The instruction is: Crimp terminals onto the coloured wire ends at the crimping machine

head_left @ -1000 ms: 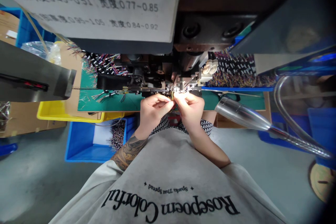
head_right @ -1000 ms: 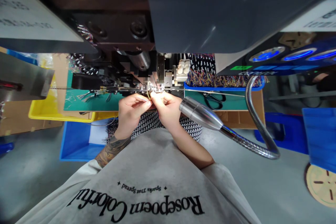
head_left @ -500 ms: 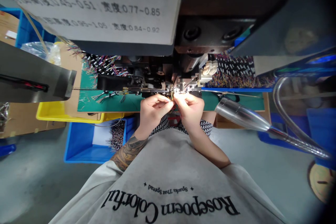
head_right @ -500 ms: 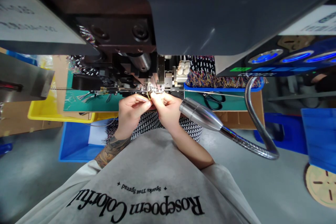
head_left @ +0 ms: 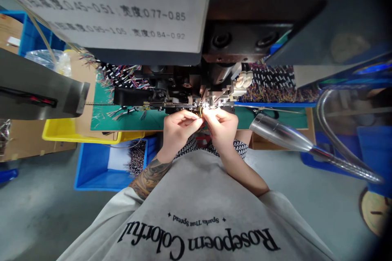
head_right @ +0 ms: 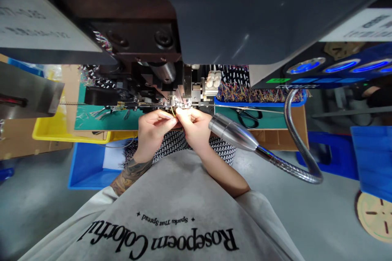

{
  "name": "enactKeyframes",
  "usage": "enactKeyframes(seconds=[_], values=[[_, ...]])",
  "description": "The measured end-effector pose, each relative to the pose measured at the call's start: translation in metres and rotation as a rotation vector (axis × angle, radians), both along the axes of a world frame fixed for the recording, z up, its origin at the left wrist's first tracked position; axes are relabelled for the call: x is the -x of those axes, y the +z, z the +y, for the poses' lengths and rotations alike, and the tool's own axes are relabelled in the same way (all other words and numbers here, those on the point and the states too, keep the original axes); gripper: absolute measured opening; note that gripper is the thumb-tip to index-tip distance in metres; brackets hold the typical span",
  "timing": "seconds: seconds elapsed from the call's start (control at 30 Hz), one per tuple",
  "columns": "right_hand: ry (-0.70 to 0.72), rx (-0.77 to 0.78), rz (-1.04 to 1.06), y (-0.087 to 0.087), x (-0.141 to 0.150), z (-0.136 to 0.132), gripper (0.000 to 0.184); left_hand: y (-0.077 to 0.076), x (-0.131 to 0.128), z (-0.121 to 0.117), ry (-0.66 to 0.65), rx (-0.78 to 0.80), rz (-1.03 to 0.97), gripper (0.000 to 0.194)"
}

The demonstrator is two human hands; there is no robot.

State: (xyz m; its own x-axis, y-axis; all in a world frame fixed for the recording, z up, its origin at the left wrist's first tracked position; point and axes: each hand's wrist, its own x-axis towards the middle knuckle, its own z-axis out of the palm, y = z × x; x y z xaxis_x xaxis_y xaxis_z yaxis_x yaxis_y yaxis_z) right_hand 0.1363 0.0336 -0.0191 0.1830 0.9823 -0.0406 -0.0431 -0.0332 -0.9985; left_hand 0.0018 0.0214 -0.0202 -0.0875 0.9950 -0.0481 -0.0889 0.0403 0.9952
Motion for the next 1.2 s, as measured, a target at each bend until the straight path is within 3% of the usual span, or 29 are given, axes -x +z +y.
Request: enactKeyframes(seconds=[0.83,1.07,1.2], values=[[0.030,0.002,-0.014,-0.003,0.000,-0.001,0.048,0.001,0.001,-0.001,0.006,0.028,0.027,0.013],[0.102,0.006,-0.004,-0.004,-0.006,-0.004,0.025,-0.006,0.004,-0.003,-0.017,0.082,-0.008,0.013],[0.091,0.002,-0.025,0.001,-0.006,-0.006,0.024,-0.012,0.006,-0.003,-0.026,0.078,0.000,0.012]])
